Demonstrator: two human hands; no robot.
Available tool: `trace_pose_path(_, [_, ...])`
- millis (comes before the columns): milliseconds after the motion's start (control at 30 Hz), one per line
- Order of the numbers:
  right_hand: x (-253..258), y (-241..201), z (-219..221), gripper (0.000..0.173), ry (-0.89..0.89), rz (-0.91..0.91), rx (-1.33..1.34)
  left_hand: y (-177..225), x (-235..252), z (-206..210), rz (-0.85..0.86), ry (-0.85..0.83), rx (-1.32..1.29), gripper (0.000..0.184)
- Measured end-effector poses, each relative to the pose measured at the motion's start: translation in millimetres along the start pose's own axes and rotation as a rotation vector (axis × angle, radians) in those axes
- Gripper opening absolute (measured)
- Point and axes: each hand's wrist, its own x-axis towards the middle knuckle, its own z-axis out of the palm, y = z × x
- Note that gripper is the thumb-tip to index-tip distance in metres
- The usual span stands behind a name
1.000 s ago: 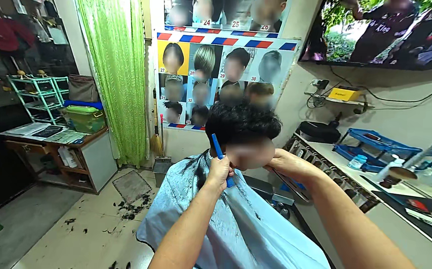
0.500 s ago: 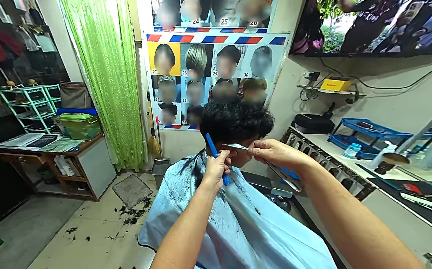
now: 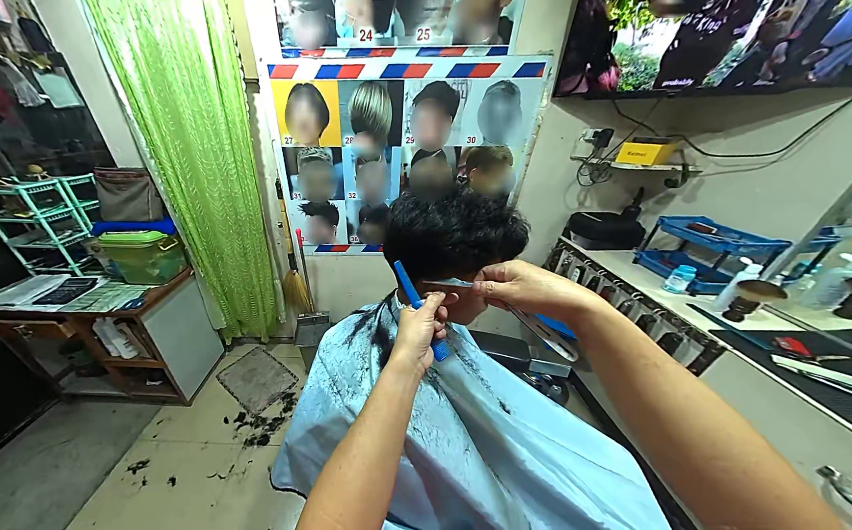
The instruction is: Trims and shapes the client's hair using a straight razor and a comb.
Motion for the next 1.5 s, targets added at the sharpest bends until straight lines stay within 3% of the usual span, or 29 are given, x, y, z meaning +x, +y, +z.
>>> trace_pose_path(233, [0, 3, 1, 0.027, 0.024, -0.045, -0.015, 1, -2, -1, -0.015, -0.01, 0.016, 0.021])
trace_pose_path(333, [-28, 9, -5, 0.024, 0.061, -0.108, 0.137, 3, -10, -15, 0.013, -0.107, 0.116, 0.032])
trace_pose_path(433, [-78, 42, -31, 0.025, 0.388, -0.169, 0.416, 25, -17, -37, 0.193, -0.142, 0.333, 0.042])
trace_pose_path(500, [-108, 68, -51, 0.025, 0.716, -0.152, 0.507, 54, -18, -44, 0.405, -0.115, 0.599, 0.03])
trace_pose_path(567, [-127, 78, -66, 0.03, 1.016, -0.055, 0.481, 91, -16, -32, 0.663, -0.102, 0.873, 0.029])
trace_pose_path(633, [-135, 73, -70, 0.035, 1.152, -0.025, 0.425, 125, -5, -4, 0.864, -0.156, 1.109, 0.039])
trace_pose_path(767, [-118, 48, -52, 0.034, 1.051, -0.127, 0.081, 155, 16, 56, 0.914, -0.293, 1.651, 0.074])
trace_pose_path(900, [-80, 28, -26, 0.025, 0.834, -0.247, -0.23, 151, 32, 88, 0.708, -0.317, 2.128, 0.106])
trace_pose_path(1100, [-30, 23, -4, 0.017, 0.682, -0.399, -0.49, 144, 45, 89, 0.603, -0.324, 2.273, 0.103])
trace_pose_path(1500, [-6, 16, -5, 0.014, 0.626, -0.371, -0.603, 152, 57, 91, 0.608, -0.393, 2.295, 0.096])
